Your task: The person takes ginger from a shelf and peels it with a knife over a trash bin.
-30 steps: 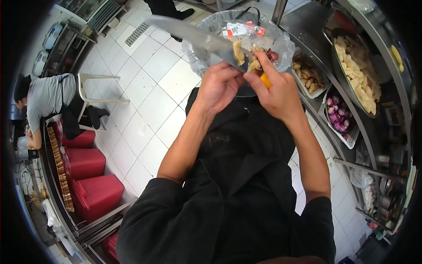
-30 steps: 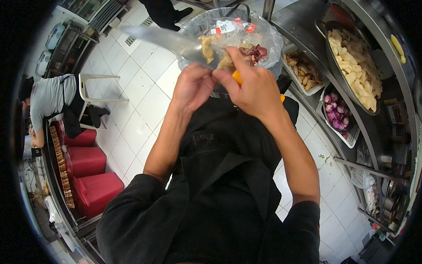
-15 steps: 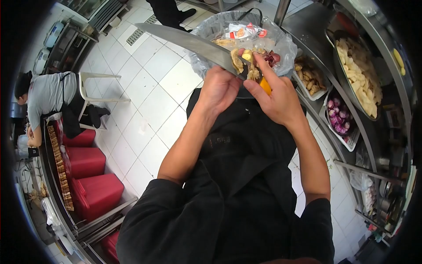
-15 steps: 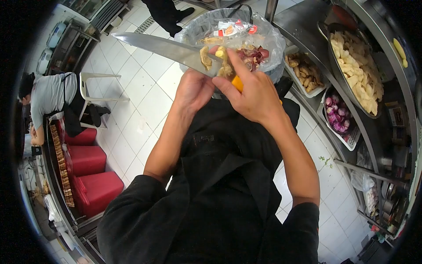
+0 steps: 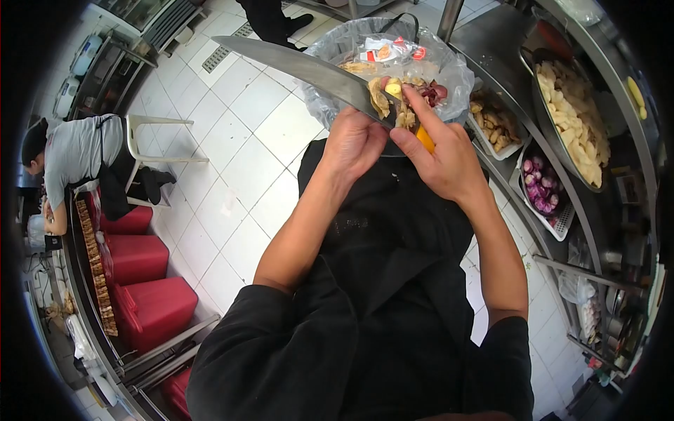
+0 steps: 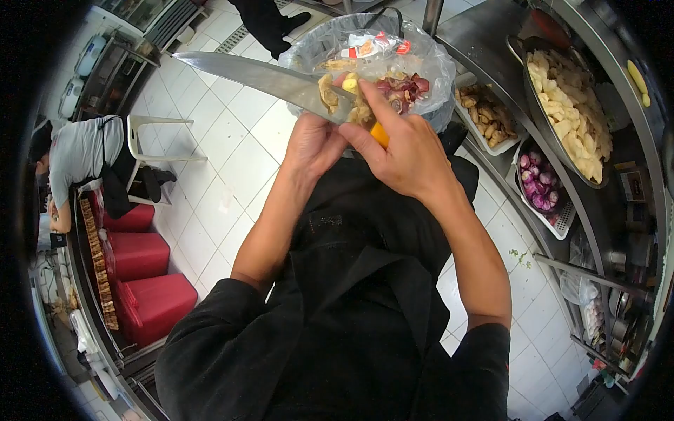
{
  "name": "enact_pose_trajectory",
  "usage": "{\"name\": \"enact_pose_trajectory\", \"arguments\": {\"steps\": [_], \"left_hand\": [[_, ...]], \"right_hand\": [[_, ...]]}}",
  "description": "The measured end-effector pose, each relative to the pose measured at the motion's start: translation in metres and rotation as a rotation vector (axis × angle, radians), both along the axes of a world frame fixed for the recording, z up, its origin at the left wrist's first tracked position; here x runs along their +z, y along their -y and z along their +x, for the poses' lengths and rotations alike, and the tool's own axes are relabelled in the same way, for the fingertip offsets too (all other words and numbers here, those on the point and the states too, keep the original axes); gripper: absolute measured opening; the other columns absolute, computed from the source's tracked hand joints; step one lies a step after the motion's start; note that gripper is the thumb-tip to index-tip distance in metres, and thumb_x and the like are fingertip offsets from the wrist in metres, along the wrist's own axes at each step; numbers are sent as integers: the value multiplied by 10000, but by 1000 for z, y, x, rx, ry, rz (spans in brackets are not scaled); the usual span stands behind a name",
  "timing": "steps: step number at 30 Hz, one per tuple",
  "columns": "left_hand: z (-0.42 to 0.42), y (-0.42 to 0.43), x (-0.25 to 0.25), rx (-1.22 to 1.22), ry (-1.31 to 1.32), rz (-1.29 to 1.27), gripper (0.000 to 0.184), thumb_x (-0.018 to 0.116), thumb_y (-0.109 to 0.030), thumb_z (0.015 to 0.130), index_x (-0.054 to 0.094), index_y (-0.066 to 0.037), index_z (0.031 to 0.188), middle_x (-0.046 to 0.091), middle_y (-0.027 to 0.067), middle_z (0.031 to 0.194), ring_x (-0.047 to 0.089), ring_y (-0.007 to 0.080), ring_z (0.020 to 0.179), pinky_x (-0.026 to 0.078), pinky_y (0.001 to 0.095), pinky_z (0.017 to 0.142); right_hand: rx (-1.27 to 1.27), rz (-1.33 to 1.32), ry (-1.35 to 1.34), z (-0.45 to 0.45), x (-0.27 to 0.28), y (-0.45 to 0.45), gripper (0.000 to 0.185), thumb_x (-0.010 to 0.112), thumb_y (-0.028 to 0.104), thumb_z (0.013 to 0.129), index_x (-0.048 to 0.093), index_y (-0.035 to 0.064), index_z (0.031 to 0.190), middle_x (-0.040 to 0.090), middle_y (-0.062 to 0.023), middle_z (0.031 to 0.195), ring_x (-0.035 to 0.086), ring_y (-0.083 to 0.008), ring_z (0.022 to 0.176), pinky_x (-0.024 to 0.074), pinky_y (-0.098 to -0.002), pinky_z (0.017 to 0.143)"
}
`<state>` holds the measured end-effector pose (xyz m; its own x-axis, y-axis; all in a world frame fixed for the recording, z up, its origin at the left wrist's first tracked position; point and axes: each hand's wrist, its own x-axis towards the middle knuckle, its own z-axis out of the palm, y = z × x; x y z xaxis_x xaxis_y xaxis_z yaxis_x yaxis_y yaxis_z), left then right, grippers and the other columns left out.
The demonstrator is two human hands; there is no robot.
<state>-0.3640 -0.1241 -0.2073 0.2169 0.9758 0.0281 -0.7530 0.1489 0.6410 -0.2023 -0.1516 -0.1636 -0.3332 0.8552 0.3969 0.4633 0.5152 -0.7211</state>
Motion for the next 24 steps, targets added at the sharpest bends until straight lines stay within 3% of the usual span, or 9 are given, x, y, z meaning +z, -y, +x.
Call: {"name": "enact_pose_trajectory", "arguments": {"steps": [7,10,14,17,24], "left_hand": [[0,1,2,2,-11,-21,440,537,-136,977,446,-8,1388,502,150,1366,516,262,1249,428,431,1085],[3,2,0,2,-14,-27,449,524,-110,976,422,-1,1399,495,155,1371,514,264,1251,429,432,1085],[3,1,-1,-13,17,-20,457,509,-61,962,409,17,1401,494,161,1369,518,265,1248,427,430,1086],[4,1,5,3,124,-122,442,417,125,864,490,51,1294,553,157,1298,553,249,1210,446,369,1057],[4,2,7,31,96,-98,425,436,106,872,492,52,1290,571,156,1274,565,251,1194,449,374,1048]], "right_hand": [[5,-26,13,3,-1,1,654,616,404,906,446,6,1396,655,-291,864,653,-451,811,508,-452,720],[-5,-157,97,5,9,3,606,600,318,943,408,22,1435,669,-273,997,657,-427,944,501,-382,805],[-28,-29,64,3,0,0,611,604,349,932,429,28,1421,665,-253,831,664,-422,777,509,-405,702],[-46,6,62,0,-2,-3,632,610,411,914,458,30,1394,647,-237,720,650,-422,679,511,-446,639],[-60,88,43,-4,-10,-8,611,614,423,913,493,36,1370,650,-223,710,651,-416,666,514,-442,635]]}}
